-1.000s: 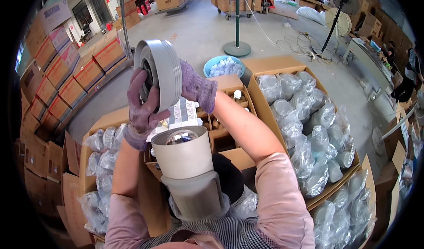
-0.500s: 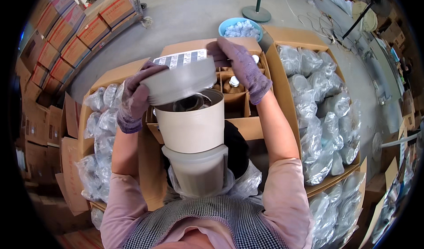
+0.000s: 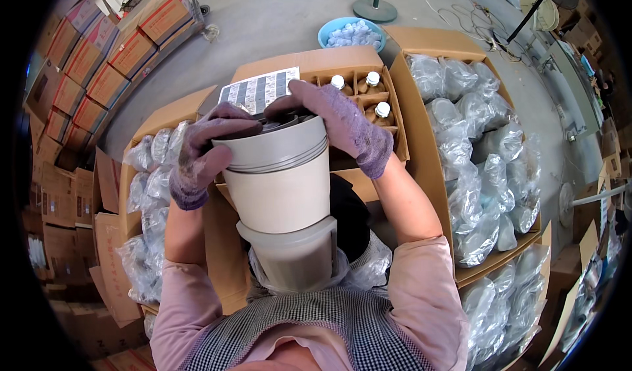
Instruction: The person assembles a thermal carafe by removing it from plastic packaging, attaching the lid, and placing it into a cardboard box. The person repeats this process with multiple carafes, handling them one at a time.
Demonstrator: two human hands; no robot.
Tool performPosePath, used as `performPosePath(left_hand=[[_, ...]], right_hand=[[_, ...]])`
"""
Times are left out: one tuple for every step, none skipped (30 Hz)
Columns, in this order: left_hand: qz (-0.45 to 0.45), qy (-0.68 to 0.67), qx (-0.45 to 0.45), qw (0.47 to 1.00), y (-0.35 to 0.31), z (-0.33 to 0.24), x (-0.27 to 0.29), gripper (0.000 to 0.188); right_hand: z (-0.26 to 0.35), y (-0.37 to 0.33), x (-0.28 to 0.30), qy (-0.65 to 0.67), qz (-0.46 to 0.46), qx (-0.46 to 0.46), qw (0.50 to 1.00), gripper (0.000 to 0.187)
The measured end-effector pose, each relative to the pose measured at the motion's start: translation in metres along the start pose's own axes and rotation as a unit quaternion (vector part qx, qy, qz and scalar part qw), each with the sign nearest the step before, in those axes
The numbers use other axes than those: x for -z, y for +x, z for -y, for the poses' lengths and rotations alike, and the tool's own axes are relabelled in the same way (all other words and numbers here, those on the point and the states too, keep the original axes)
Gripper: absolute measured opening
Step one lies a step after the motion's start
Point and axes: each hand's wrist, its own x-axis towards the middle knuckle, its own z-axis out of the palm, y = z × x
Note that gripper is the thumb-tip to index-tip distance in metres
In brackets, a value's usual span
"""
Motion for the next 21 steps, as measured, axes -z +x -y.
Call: performPosePath(left_hand=[[-0.002, -0.012, 0.005, 1.0, -0.004, -0.003, -0.001, 0.042], [-0.005, -0.024, 0.01, 1.0, -0.008, -0.006, -0.003, 0.042], [-0.006, 0.006, 0.019, 1.0, -0.012, -0.012, -0.004, 0.044], [-0.015, 0.046, 0.027, 0.998, -0.01, -0.023, -0.009, 0.045], [-0.026, 0.087, 0.037, 0.995, -0.01, -0.037, -0.019, 0.046], [-0.035, 0.127, 0.047, 0.99, -0.008, -0.045, -0.03, 0.047], [-0.042, 0.174, 0.004, 0.984, -0.008, -0.049, -0.038, 0.046], [-0.034, 0.197, -0.004, 0.98, -0.007, -0.051, -0.04, 0.045], [-0.025, 0.219, -0.013, 0.975, -0.004, -0.054, -0.04, 0.045], [-0.02, 0.242, -0.02, 0.97, -0.002, -0.054, -0.041, 0.045], [-0.018, 0.198, 0.016, 0.98, -0.006, -0.048, -0.035, 0.044], [0.033, 0.123, 0.056, 0.99, -0.013, -0.025, -0.017, 0.046], [0.026, -0.049, 0.024, 0.998, -0.024, 0.01, -0.006, 0.05], [0.021, -0.221, -0.013, 0.975, -0.031, 0.041, -0.001, 0.055], [0.011, -0.207, -0.005, 0.978, -0.034, 0.062, 0.003, 0.059], [0.008, -0.195, -0.001, 0.981, -0.034, 0.07, 0.007, 0.063], [-0.023, -0.196, 0.051, 0.979, -0.032, 0.064, 0.01, 0.064], [-0.119, -0.168, 0.107, 0.973, -0.03, 0.057, 0.006, 0.065], [-0.155, -0.054, 0.052, 0.985, -0.012, 0.028, -0.01, 0.066], [-0.131, -0.011, -0.009, 0.991, -0.016, 0.028, -0.015, 0.064], [-0.108, 0.033, -0.077, 0.991, -0.018, 0.028, -0.017, 0.063]], right_hand=[[0.011, 0.002, -0.001, 0.031, 0.032, -0.062, 0.997, 0.04], [0.01, 0.0, -0.004, 0.009, 0.029, -0.033, 0.999, 0.039], [0.007, -0.004, -0.009, -0.013, 0.026, -0.004, 1.0, 0.038], [0.004, -0.009, -0.011, -0.04, 0.019, 0.026, 0.999, 0.037], [-0.005, -0.012, -0.015, 0.043, 0.026, 0.025, 0.998, 0.041], [-0.014, -0.015, -0.018, 0.125, 0.033, 0.023, 0.991, 0.045], [-0.023, -0.014, -0.024, 0.204, 0.053, 0.012, 0.977, 0.055], [-0.027, -0.016, -0.024, 0.211, 0.055, -0.002, 0.976, 0.058], [-0.03, -0.019, -0.024, 0.218, 0.055, -0.015, 0.974, 0.062], [-0.032, -0.021, -0.025, 0.226, 0.056, -0.029, 0.972, 0.065], [-0.014, -0.021, -0.022, 0.15, 0.04, -0.049, 0.987, 0.064], [0.007, -0.023, -0.021, 0.118, 0.013, -0.077, 0.99, 0.064], [0.03, -0.023, -0.022, 0.089, -0.006, -0.102, 0.991, 0.063], [0.044, -0.026, -0.025, -0.019, -0.025, -0.031, 0.999, 0.052], [0.063, -0.024, -0.026, -0.04, -0.015, -0.074, 0.996, 0.051], [0.065, -0.026, -0.016, 0.02, -0.018, -0.069, 0.997, 0.05], [0.064, -0.029, -0.005, 0.08, -0.023, -0.065, 0.994, 0.049], [0.051, -0.027, -0.007, 0.061, -0.093, -0.027, 0.993, 0.049], [0.041, -0.027, -0.004, 0.024, -0.172, 0.007, 0.985, 0.05], [0.035, -0.016, -0.02, -0.084, -0.17, -0.065, 0.98, 0.044], [0.037, -0.018, -0.022, -0.093, -0.075, -0.032, 0.992, 0.042]])
